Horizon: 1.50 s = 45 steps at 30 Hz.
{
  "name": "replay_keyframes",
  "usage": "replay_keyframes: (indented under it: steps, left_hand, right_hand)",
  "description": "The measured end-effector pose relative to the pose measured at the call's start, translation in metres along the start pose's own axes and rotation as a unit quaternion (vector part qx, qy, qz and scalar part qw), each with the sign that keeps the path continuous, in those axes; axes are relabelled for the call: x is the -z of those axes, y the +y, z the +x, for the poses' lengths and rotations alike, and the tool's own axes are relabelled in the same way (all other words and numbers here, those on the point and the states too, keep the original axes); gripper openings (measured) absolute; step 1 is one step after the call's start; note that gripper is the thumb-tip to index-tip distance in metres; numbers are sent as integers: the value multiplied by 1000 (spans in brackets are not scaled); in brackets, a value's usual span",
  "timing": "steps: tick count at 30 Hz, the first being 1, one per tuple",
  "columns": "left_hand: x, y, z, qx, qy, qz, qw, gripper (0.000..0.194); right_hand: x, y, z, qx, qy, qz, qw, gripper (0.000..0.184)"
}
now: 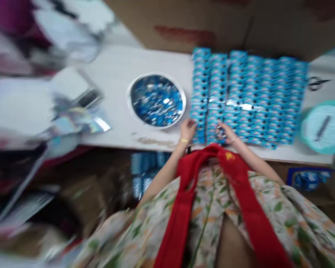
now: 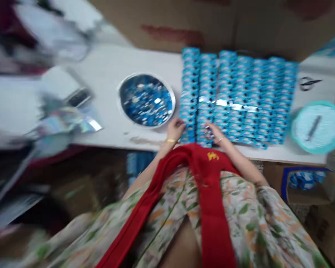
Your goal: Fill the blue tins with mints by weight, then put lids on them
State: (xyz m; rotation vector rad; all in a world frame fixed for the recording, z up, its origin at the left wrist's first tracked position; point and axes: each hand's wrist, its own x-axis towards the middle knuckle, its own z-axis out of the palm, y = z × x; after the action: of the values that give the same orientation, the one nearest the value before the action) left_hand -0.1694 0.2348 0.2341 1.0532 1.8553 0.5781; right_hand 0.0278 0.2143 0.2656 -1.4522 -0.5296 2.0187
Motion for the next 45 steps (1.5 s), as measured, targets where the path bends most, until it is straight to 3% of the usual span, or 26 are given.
replay_keyframes:
  steps: [3, 6, 10, 14, 18, 20, 22, 25, 28, 31, 35, 38, 45]
  left_hand:
    - [0, -32, 21, 16, -5, 46, 999, 9]
    - [-5, -42, 24, -9, -35, 122, 992, 5]
    - [-10, -26, 16, -23, -76, 237, 968, 7]
    - [-10, -7, 17, 7, -113, 351, 929, 21]
    - [-10, 0, 23, 17, -127, 407, 904, 30]
    - [-8, -2, 24, 10, -130, 400, 907, 28]
    - [-8, -8, 23, -23, -120, 347, 930, 22]
    - [-9, -18, 16, -133, -125, 141, 973, 23]
    - [-17, -25, 10, -203, -202, -68, 956, 30]
    - [-25, -28, 13, -169, -229, -147, 947, 26]
    - [-26, -28, 35, -88, -96, -75, 989, 11]
    - [-22, -26, 57, -51, -25, 24, 998, 15]
    - [-15, -27, 70, -35, -80, 118, 989, 29]
  right_hand:
    - [18, 14, 26, -51, -27, 38, 998, 46]
    - [25, 19, 32, -34, -26, 49, 998, 59]
    - [19, 20, 23, -29, -53, 11, 998, 61]
    - [15, 22, 23, -21, -86, -27, 996, 68]
    - [12, 20, 30, -38, -93, -39, 994, 73]
    - [9, 18, 32, -43, -97, -38, 994, 75]
    - [5, 15, 34, -46, -101, -27, 993, 74]
    - [-1, 12, 37, -52, -113, -3, 992, 70]
    - [-5, 11, 40, -54, -126, 12, 991, 68]
    - [-10, 13, 43, -63, -112, 12, 992, 70]
    - [-12, 13, 45, -16, -61, 9, 998, 70]
    - [-9, 9, 47, 18, -46, 21, 999, 67]
    - [-2, -5, 50, -2, -28, 58, 998, 57]
